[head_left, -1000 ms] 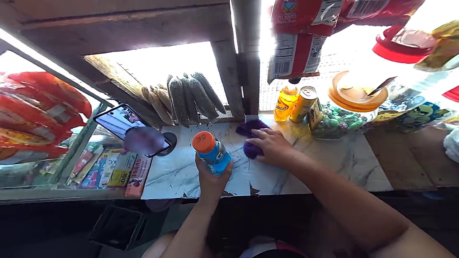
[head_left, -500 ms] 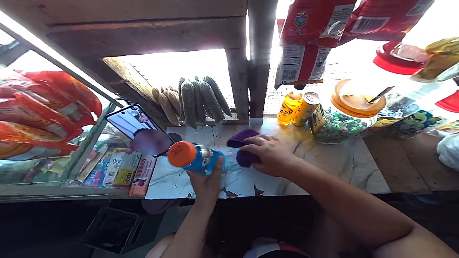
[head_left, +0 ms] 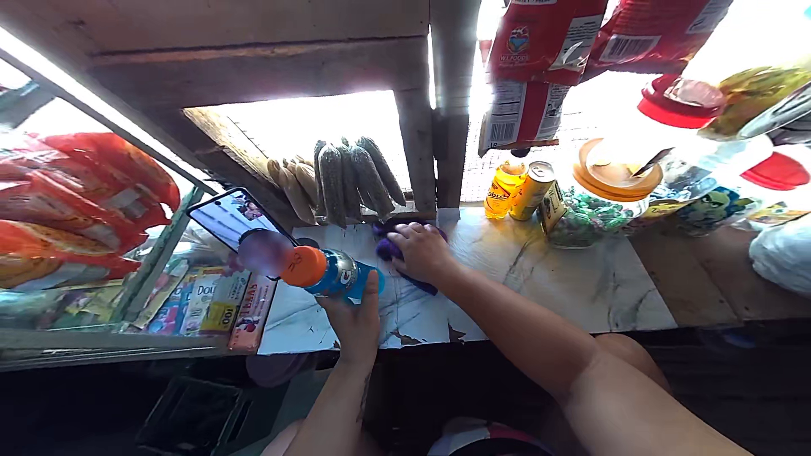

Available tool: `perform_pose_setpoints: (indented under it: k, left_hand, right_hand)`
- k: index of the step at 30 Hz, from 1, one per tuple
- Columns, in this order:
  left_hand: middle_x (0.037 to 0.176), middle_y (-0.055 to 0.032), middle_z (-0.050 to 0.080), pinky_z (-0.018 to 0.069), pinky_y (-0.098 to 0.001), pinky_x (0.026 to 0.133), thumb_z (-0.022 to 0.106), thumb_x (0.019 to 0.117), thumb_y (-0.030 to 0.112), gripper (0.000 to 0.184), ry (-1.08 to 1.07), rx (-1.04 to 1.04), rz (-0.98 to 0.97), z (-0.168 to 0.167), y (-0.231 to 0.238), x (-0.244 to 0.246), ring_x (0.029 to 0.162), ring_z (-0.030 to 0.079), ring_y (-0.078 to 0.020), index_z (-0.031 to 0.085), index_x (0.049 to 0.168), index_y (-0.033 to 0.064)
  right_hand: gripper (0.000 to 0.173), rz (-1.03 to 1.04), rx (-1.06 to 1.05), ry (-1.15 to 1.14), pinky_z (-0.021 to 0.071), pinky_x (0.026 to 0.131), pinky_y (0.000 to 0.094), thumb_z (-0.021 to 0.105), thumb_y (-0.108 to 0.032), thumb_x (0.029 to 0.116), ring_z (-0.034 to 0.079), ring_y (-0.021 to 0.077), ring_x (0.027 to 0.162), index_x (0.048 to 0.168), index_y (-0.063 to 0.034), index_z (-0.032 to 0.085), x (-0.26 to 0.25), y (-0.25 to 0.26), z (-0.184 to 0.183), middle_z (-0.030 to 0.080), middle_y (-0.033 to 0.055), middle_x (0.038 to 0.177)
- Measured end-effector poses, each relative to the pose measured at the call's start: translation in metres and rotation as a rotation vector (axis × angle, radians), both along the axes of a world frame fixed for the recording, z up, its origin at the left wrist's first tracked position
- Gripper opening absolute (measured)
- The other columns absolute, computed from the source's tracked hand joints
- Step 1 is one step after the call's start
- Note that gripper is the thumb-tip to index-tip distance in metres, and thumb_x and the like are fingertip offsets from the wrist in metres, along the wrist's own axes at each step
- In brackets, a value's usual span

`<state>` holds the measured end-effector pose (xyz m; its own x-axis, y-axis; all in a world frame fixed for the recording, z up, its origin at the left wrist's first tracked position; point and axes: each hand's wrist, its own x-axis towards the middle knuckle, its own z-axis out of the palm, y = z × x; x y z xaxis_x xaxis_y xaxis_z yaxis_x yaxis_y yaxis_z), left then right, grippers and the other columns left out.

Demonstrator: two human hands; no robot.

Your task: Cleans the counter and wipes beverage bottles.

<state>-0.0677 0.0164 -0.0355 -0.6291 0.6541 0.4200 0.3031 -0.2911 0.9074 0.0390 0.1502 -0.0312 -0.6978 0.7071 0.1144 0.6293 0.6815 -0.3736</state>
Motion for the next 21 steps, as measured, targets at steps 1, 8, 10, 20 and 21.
perform_pose_setpoints:
  k: [1, 8, 10, 20, 21]
  left_hand:
    - [0.133, -0.0186, 0.051, 0.0505, -0.0269, 0.102, 0.071, 0.0907, 0.023, 0.086, -0.003, -0.009, -0.009, 0.000, 0.001, 0.002, 0.121, 0.057, -0.0109, 0.017, 0.148, -0.0109]
    - [0.131, -0.0179, 0.054, 0.0526, -0.0252, 0.099, 0.072, 0.0901, 0.025, 0.085, 0.005, -0.027, -0.083, -0.001, 0.002, 0.009, 0.117, 0.060, -0.0093, 0.020, 0.147, -0.0108]
    - [0.131, -0.0177, 0.054, 0.0521, -0.0250, 0.100, 0.074, 0.0891, 0.027, 0.088, 0.005, -0.026, -0.091, -0.002, 0.003, 0.012, 0.118, 0.060, -0.0087, 0.020, 0.147, -0.0110]
    - [0.134, -0.0200, 0.051, 0.0504, -0.0254, 0.102, 0.072, 0.0910, 0.027, 0.088, 0.020, -0.048, -0.071, -0.003, 0.009, 0.011, 0.121, 0.058, -0.0099, 0.017, 0.150, -0.0103]
    - [0.134, -0.0211, 0.052, 0.0505, -0.0258, 0.101, 0.072, 0.0908, 0.027, 0.088, 0.027, -0.060, -0.068, -0.003, 0.009, 0.011, 0.120, 0.058, -0.0105, 0.018, 0.149, -0.0112]
  right_hand:
    - [0.047, -0.047, -0.009, -0.019, 0.0416, 0.107, 0.0576, 0.068, -0.033, 0.0949, 0.052, 0.0319, 0.135, 0.136, -0.0116, 0.064, 0.007, -0.002, 0.003, 0.059, 0.0113, 0.143]
    - [0.057, -0.283, -0.295, -0.473, 0.0414, 0.100, 0.0661, 0.060, -0.036, 0.0989, 0.050, 0.0474, 0.130, 0.139, 0.0045, 0.054, 0.034, -0.044, 0.056, 0.051, 0.0298, 0.141]
    - [0.058, -0.090, -0.307, -0.410, 0.0385, 0.102, 0.0701, 0.060, -0.035, 0.0992, 0.046, 0.0498, 0.134, 0.142, 0.0033, 0.053, 0.031, -0.063, 0.051, 0.047, 0.0299, 0.146]
    - [0.057, -0.068, -0.106, -0.153, 0.0323, 0.116, 0.0572, 0.056, -0.047, 0.1014, 0.043, 0.0317, 0.144, 0.147, -0.0132, 0.055, 0.044, 0.000, 0.012, 0.051, 0.0105, 0.152]
    - [0.056, -0.098, -0.108, -0.173, 0.0319, 0.117, 0.0565, 0.056, -0.047, 0.1014, 0.042, 0.0303, 0.145, 0.147, -0.0146, 0.054, 0.049, 0.001, 0.013, 0.050, 0.0091, 0.153]
